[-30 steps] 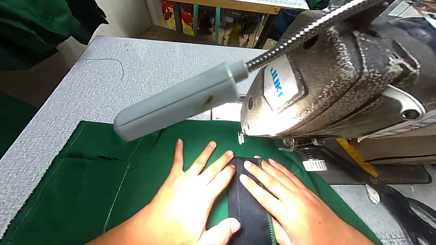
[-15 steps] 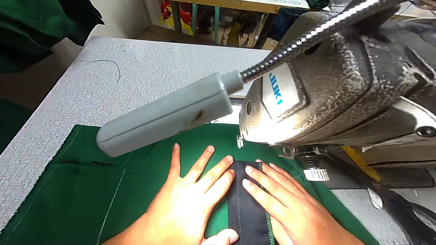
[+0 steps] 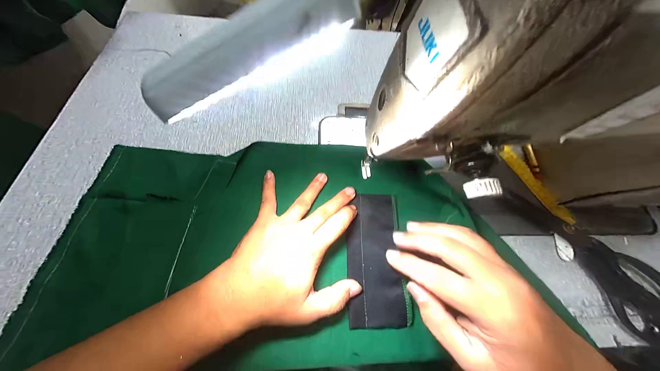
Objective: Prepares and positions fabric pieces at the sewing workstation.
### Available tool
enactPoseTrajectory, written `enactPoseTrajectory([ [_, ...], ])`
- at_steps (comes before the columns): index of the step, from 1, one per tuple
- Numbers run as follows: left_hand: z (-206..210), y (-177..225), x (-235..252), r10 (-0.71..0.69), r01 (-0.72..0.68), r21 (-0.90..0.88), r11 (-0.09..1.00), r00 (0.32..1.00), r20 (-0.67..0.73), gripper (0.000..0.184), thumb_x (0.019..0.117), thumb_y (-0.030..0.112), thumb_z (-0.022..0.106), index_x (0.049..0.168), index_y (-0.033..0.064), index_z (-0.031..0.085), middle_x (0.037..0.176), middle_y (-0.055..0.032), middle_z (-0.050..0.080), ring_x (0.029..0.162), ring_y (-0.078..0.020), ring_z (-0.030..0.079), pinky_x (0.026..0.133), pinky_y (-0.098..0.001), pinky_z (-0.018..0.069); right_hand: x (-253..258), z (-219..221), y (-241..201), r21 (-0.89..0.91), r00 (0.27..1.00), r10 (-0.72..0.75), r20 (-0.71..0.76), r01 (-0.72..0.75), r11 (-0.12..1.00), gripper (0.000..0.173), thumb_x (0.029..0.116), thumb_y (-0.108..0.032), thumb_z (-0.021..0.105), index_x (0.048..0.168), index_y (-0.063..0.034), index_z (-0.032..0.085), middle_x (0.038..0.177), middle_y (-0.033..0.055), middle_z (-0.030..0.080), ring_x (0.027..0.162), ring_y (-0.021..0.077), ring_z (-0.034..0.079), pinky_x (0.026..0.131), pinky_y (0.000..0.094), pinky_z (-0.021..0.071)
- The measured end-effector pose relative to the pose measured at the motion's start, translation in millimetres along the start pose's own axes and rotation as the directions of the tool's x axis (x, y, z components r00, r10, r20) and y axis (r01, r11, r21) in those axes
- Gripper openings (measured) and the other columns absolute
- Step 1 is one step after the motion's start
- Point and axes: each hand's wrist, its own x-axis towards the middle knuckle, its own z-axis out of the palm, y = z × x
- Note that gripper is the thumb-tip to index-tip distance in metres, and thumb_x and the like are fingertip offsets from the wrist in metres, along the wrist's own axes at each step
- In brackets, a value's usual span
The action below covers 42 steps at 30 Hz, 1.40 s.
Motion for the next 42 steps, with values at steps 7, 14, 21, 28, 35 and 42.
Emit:
enactPoseTrajectory([
  [7,-6.0,1.1,2.9,-0.012,0.013,-0.002,1.000,0.999,0.039,0.103,0.0796,0.090,0.033,0.154,0.0209,0.047,0.165,0.0032,0.036,0.156,-0.0317,0.023,0.108,-0.0860,0.0056,-26.1,10.7,-20.9,0.046,0.997,-0.060,0.045,0.058,0.997,0.023,0.1002,-0.036,0.060,0.112,-0.0228,0.074,0.107,-0.0006,0.069,0.109,0.0150,0.061,0.095,0.0334,0.0477],
  [14,-7.5,0.5,4.6,-0.018,0.018,-0.002,1.000,0.998,0.053,0.105,0.0786,0.090,0.036,0.156,0.0199,0.044,0.167,0.0020,0.033,0.157,-0.0311,0.021,0.109,-0.0855,0.0035,-25.3,19.3,-24.0,0.003,0.999,-0.031,-0.018,0.031,1.000,0.020,0.1019,-0.029,0.058,0.105,-0.0209,0.076,0.100,-0.0018,0.070,0.104,0.0133,0.062,0.090,0.0317,0.0485],
  [21,-6.8,0.3,3.6,-0.005,0.006,-0.017,1.000,1.000,0.029,0.098,0.0838,0.084,0.036,0.157,0.0195,0.042,0.167,0.0001,0.032,0.157,-0.0320,0.021,0.108,-0.0856,0.0034,-23.0,19.6,-25.2,0.010,0.999,0.011,-0.041,-0.011,1.000,0.020,0.1011,-0.027,0.059,0.103,-0.0201,0.077,0.100,-0.0030,0.070,0.103,0.0118,0.062,0.088,0.0309,0.0486],
  [28,-7.2,-0.8,3.9,0.005,-0.005,-0.003,1.000,0.998,0.061,0.101,0.0804,0.089,0.033,0.159,0.0250,0.040,0.168,0.0025,0.029,0.158,-0.0325,0.017,0.108,-0.0860,0.0016,-27.7,18.8,-22.4,-0.009,0.999,-0.005,-0.045,0.004,1.000,0.020,0.1006,-0.027,0.060,0.103,-0.0198,0.078,0.101,-0.0013,0.071,0.103,0.0131,0.063,0.088,0.0315,0.0489],
  [35,-6.3,-0.9,3.3,0.016,-0.015,-0.004,1.000,0.999,0.045,0.103,0.0752,0.092,0.039,0.155,0.0276,0.045,0.168,0.0009,0.031,0.157,-0.0357,0.019,0.107,-0.0868,0.0024,-34.2,19.0,-19.4,0.021,0.998,-0.026,-0.058,0.027,0.999,0.018,0.1005,-0.028,0.062,0.106,-0.0213,0.078,0.105,-0.0008,0.071,0.108,0.0135,0.062,0.093,0.0319,0.0480],
  [42,-7.7,-0.6,4.3,0.010,-0.011,0.006,1.000,0.998,0.060,0.105,0.0735,0.095,0.038,0.155,0.0283,0.046,0.168,0.0004,0.030,0.157,-0.0362,0.018,0.107,-0.0871,0.0026,-36.0,19.9,-17.1,0.050,0.997,-0.033,-0.065,0.037,0.998,0.018,0.1004,-0.028,0.062,0.107,-0.0213,0.077,0.106,-0.0006,0.072,0.109,0.0135,0.062,0.093,0.0321,0.0475],
])
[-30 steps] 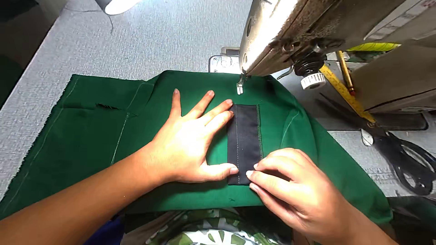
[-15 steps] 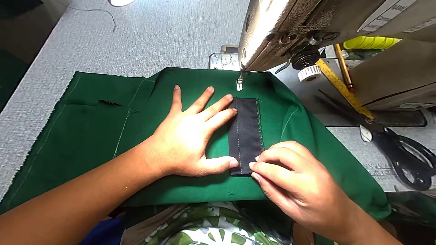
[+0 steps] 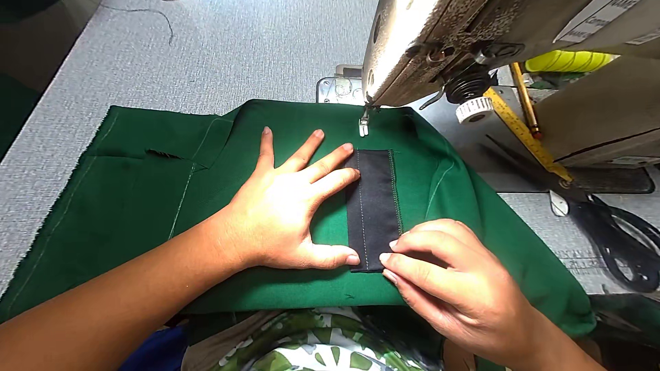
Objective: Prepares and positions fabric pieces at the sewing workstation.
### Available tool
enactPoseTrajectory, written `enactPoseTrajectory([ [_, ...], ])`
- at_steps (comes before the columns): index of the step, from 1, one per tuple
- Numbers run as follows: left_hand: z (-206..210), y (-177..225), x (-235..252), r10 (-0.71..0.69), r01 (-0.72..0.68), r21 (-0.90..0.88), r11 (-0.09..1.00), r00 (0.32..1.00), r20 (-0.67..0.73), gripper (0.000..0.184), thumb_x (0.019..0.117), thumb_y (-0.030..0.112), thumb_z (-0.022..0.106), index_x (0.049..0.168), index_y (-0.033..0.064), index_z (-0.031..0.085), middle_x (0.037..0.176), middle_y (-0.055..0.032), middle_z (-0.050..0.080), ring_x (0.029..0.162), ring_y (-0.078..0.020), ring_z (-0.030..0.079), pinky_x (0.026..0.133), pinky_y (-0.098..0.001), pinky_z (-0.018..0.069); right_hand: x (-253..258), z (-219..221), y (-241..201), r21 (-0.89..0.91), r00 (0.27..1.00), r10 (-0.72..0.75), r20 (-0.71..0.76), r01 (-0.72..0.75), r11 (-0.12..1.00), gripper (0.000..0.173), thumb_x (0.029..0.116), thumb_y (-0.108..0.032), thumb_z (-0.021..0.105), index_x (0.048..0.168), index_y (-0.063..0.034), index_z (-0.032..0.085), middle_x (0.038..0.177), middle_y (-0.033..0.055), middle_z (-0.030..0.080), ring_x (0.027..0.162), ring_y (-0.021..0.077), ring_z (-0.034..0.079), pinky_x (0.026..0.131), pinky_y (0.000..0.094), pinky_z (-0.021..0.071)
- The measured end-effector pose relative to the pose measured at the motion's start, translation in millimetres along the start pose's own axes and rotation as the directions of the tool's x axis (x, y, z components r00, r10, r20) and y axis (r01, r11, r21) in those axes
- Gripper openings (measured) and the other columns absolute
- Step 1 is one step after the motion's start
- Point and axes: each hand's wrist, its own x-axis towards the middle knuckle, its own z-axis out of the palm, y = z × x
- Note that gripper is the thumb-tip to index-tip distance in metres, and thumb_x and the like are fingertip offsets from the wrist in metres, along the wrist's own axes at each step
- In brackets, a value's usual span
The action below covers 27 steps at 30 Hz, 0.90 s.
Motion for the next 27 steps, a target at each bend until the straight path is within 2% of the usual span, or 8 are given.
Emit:
enactPoseTrajectory([
  [14,1.1,0.1,0.2,-0.003,0.003,-0.003,1.000,1.000,-0.002,0.105,0.0729,0.094,0.040,0.154,0.0280,0.046,0.167,0.0006,0.032,0.157,-0.0367,0.018,0.106,-0.0875,0.0017,-1.2,2.5,0.9,0.015,1.000,0.004,-0.012,-0.004,1.000,0.018,0.1002,-0.028,0.062,0.108,-0.0215,0.077,0.107,-0.0003,0.071,0.109,0.0138,0.061,0.094,0.0326,0.0473],
  [19,-1.8,4.4,0.4,-0.037,0.035,0.052,0.998,0.999,0.036,0.106,0.0723,0.096,0.037,0.156,0.0317,0.043,0.168,0.0041,0.029,0.157,-0.0362,0.017,0.104,-0.0884,0.0029,20.6,-14.8,8.9,-0.023,0.994,-0.027,0.108,0.030,0.999,0.028,0.1036,-0.035,0.053,0.103,-0.0191,0.076,0.105,-0.0004,0.072,0.105,0.0131,0.064,0.090,0.0329,0.0508],
  [21,0.7,3.8,0.0,-0.044,0.043,0.043,0.998,0.999,0.023,0.106,0.0714,0.097,0.036,0.156,0.0338,0.042,0.168,0.0060,0.029,0.157,-0.0342,0.016,0.106,-0.0878,0.0036,36.2,-19.5,22.2,-0.140,0.995,-0.024,0.099,0.037,0.990,0.032,0.1033,-0.037,0.052,0.108,-0.0181,0.077,0.115,0.0013,0.073,0.115,0.0160,0.065,0.097,0.0386,0.0517],
  [22,1.5,3.2,0.2,-0.042,0.041,0.043,0.998,0.999,0.014,0.106,0.0712,0.097,0.036,0.156,0.0342,0.043,0.168,0.0060,0.029,0.157,-0.0339,0.016,0.106,-0.0878,0.0038,43.6,-19.1,30.7,-0.199,0.995,-0.014,0.095,0.033,0.980,0.036,0.1030,-0.040,0.051,0.115,-0.0181,0.076,0.124,0.0035,0.071,0.125,0.0197,0.061,0.103,0.0435,0.0494],
  [24,2.5,2.9,-0.1,-0.033,0.033,0.047,0.998,0.999,0.012,0.105,0.0719,0.097,0.034,0.156,0.0341,0.042,0.168,0.0054,0.029,0.157,-0.0344,0.016,0.105,-0.0880,0.0041,51.6,-14.0,43.9,-0.277,0.991,0.028,0.132,0.010,0.961,0.049,0.1031,-0.049,0.045,0.133,-0.0186,0.068,0.145,0.0072,0.059,0.142,0.0262,0.049,0.113,0.0510,0.0410],
  [25,2.9,2.6,-0.2,-0.030,0.030,0.049,0.998,0.999,0.010,0.105,0.0724,0.097,0.033,0.156,0.0344,0.042,0.168,0.0053,0.029,0.157,-0.0348,0.015,0.105,-0.0882,0.0044,51.8,-10.0,47.5,-0.301,0.987,0.048,0.156,0.001,0.954,0.054,0.1037,-0.053,0.041,0.139,-0.0188,0.064,0.151,0.0078,0.054,0.146,0.0270,0.044,0.116,0.0526,0.0375],
  [27,3.9,1.6,-1.1,-0.020,0.019,0.051,0.999,1.000,0.008,0.105,0.0728,0.097,0.031,0.156,0.0354,0.042,0.168,0.0054,0.029,0.157,-0.0360,0.015,0.105,-0.0889,0.0049,47.4,-2.6,48.0,-0.331,0.984,0.068,0.164,-0.010,0.943,0.058,0.1051,-0.054,0.033,0.143,-0.0200,0.060,0.155,0.0070,0.051,0.148,0.0267,0.042,0.118,0.0534,0.0351],
])
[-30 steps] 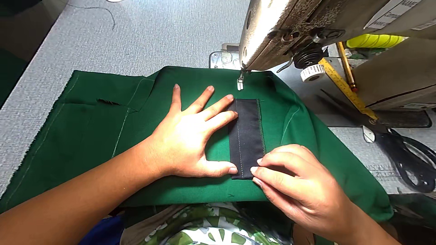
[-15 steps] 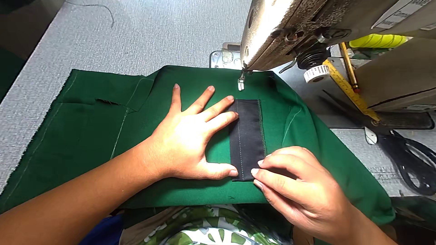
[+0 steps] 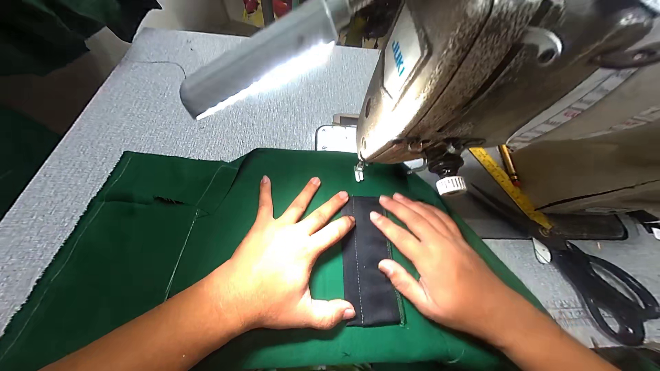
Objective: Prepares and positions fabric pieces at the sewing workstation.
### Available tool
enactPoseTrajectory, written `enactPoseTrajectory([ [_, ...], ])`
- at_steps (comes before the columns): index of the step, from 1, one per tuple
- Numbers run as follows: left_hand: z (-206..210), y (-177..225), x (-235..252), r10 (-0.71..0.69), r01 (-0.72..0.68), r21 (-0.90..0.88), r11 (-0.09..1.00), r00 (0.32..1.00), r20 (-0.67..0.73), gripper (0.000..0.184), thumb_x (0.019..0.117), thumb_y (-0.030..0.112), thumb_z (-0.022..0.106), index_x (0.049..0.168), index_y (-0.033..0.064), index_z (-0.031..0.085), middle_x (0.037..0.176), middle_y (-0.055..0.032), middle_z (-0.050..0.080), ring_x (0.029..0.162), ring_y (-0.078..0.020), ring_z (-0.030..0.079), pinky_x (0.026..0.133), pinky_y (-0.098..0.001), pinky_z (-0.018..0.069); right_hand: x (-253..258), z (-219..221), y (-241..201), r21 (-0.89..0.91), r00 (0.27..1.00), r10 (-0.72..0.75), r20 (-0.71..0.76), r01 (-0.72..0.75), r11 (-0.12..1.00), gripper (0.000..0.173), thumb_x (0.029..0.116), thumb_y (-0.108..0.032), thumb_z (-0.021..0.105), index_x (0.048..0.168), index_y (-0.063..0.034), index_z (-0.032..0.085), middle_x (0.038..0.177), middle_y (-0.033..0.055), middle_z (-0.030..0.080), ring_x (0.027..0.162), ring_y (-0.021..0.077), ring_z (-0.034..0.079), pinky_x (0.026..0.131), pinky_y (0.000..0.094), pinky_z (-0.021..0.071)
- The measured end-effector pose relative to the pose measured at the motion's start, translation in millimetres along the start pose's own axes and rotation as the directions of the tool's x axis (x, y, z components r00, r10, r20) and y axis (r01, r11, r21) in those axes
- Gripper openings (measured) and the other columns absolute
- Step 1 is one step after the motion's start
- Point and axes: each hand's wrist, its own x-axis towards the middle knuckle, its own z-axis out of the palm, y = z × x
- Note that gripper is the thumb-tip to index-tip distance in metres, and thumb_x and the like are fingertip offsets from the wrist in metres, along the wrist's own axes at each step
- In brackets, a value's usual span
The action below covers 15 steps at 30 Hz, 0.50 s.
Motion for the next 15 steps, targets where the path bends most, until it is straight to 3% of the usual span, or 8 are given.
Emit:
enactPoseTrajectory([
  [3,3.7,0.5,-5.2,0.019,-0.020,-0.028,0.999,0.999,-0.039,0.102,0.0727,0.097,0.032,0.154,0.0361,0.044,0.166,0.0056,0.034,0.156,-0.0380,0.019,0.103,-0.0898,0.0069,-7.3,1.3,-9.0,-0.007,1.000,0.014,-0.011,-0.014,1.000,0.058,0.1058,-0.054,0.030,0.143,-0.0208,0.059,0.151,0.0081,0.055,0.144,0.0284,0.046,0.115,0.0530,0.0380],
  [6,6.1,-0.1,-8.1,0.024,-0.027,-0.046,0.999,0.997,-0.068,0.100,0.0725,0.097,0.033,0.152,0.0369,0.045,0.164,0.0058,0.037,0.154,-0.0406,0.024,0.101,-0.0906,0.0101,-1.4,-4.4,-11.5,0.015,0.999,0.037,-0.029,-0.036,0.999,0.051,0.1051,-0.051,0.036,0.137,-0.0223,0.064,0.144,0.0058,0.061,0.137,0.0272,0.053,0.110,0.0500,0.0429],
  [9,8.7,-1.0,-8.2,0.023,-0.028,-0.064,0.998,0.996,-0.087,0.100,0.0725,0.097,0.034,0.155,0.0402,0.040,0.164,0.0060,0.037,0.154,-0.0412,0.025,0.100,-0.0913,0.0100,20.1,-6.7,-9.8,0.052,0.985,0.124,-0.117,-0.119,0.992,0.039,0.1033,-0.041,0.046,0.119,-0.0191,0.075,0.121,0.0028,0.073,0.118,0.0236,0.065,0.096,0.0445,0.0533],
  [15,11.2,-2.6,-9.1,0.038,-0.043,-0.050,0.998,0.995,-0.093,0.099,0.0734,0.096,0.033,0.156,0.0409,0.038,0.165,0.0045,0.035,0.154,-0.0413,0.025,0.099,-0.0911,0.0111,45.7,-1.4,-15.6,0.044,0.961,0.243,-0.133,-0.239,0.970,0.034,0.0951,-0.039,0.057,0.110,-0.0180,0.079,0.093,0.0016,0.072,0.091,0.0209,0.069,0.081,0.0424,0.0569],
])
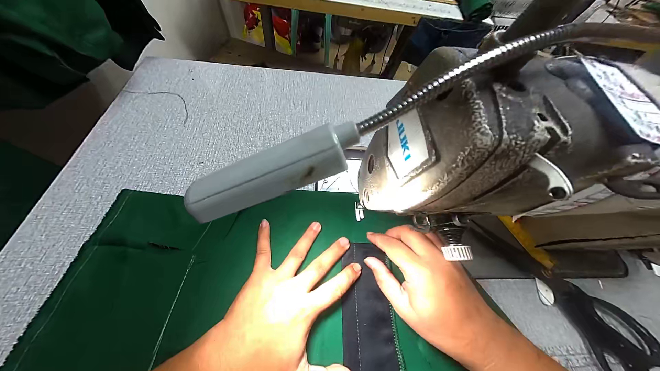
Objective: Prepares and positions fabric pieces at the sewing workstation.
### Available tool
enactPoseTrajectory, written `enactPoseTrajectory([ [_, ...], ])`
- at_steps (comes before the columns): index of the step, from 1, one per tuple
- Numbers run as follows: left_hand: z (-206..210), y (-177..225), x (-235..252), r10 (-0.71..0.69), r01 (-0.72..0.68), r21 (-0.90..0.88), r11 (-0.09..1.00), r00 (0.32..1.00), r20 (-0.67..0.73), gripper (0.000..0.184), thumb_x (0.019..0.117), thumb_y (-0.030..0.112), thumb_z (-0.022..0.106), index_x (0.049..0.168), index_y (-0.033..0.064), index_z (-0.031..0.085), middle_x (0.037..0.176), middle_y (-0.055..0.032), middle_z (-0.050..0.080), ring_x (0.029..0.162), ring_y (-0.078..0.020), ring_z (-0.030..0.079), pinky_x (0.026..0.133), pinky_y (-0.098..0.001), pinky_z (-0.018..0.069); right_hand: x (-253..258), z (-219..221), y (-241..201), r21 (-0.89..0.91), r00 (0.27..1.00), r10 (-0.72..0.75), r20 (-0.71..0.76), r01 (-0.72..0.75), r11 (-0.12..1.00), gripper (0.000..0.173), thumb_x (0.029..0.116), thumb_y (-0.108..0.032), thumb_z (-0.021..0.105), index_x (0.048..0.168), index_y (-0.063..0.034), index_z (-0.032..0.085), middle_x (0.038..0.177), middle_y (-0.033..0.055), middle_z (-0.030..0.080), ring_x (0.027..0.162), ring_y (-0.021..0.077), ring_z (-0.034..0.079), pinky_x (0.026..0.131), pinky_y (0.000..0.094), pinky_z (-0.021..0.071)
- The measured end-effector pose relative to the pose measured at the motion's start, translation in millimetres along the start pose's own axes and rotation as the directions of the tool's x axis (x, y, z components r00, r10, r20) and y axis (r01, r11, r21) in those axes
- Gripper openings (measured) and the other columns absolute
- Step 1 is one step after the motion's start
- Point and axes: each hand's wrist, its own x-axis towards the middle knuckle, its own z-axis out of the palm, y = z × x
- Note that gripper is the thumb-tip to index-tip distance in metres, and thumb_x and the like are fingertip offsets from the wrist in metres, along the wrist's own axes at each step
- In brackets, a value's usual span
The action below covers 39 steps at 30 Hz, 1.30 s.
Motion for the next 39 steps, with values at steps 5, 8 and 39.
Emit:
enactPoseTrajectory([
  [5,-2.1,1.4,0.5,-0.008,0.008,-0.013,1.000,1.000,0.009,0.100,0.0702,0.093,0.043,0.156,0.0404,0.039,0.165,0.0031,0.037,0.153,-0.0424,0.026,0.096,-0.0917,0.0130,4.4,1.1,-2.5,0.192,0.992,0.115,0.047,-0.122,0.974,0.021,0.0901,-0.033,0.063,0.098,-0.0197,0.078,0.082,-0.0058,0.066,0.077,0.0078,0.063,0.076,0.0291,0.0548],
  [8,-3.0,2.3,0.1,-0.010,0.011,-0.024,1.000,1.000,0.013,0.100,0.0713,0.093,0.042,0.155,0.0394,0.041,0.165,0.0025,0.037,0.153,-0.0437,0.025,0.096,-0.0917,0.0131,2.3,3.8,-3.0,0.249,0.994,0.108,0.021,-0.110,0.962,0.015,0.0903,-0.030,0.063,0.093,-0.0226,0.076,0.083,-0.0066,0.065,0.082,0.0060,0.063,0.079,0.0277,0.0534],
  [39,-3.8,3.3,2.6,-0.026,0.025,0.009,1.000,0.998,0.062,0.103,0.0698,0.096,0.037,0.157,0.0417,0.036,0.167,0.0049,0.032,0.154,-0.0420,0.022,0.098,-0.0912,0.0109,-37.5,-8.4,35.9,0.078,0.909,-0.332,0.253,0.323,0.943,0.076,0.0940,-0.079,0.033,0.153,-0.0332,0.043,0.161,-0.0035,0.044,0.150,0.0228,0.037,0.120,0.0522,0.0271],
])
